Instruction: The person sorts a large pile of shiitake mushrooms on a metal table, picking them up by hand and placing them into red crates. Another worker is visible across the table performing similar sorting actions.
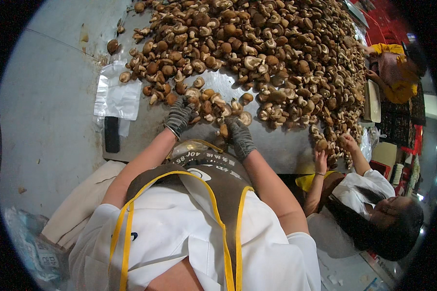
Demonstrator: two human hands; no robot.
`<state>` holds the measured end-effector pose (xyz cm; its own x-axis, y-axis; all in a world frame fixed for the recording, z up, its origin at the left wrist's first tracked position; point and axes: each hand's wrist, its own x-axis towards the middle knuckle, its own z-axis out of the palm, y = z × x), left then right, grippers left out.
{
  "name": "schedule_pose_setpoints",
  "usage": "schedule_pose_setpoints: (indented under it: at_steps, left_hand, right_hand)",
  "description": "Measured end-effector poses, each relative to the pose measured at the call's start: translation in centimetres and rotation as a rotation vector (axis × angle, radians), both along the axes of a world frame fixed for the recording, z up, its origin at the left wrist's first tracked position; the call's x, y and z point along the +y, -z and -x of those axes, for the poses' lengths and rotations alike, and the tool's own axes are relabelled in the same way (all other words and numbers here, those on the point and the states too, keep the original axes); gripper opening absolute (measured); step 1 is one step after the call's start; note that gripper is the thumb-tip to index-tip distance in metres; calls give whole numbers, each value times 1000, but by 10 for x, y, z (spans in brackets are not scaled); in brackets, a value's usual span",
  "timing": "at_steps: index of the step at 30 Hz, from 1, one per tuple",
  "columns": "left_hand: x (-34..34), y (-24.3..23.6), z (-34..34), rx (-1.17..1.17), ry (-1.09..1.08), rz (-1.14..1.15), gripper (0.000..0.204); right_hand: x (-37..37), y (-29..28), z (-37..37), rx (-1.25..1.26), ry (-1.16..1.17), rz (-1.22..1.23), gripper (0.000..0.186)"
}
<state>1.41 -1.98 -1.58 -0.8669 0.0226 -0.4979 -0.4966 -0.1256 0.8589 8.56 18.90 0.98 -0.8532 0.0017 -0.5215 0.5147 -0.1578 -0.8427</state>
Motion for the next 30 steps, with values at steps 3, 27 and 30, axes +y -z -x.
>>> schedule_pose_setpoints:
  at_steps: [3,27,30]
  left_hand:
    - [-8,0,-6,78,90,168,31]
    - [-174,0,-215,85,172,524,21]
    - [-205,50,-322,-226,406,656,27]
  right_hand:
    - [12,34,4,291,-651,-702,52]
    - [-13,4,-12,427,-388,-695,29]
    - [-4,-15,-25,453,-428,-901,32]
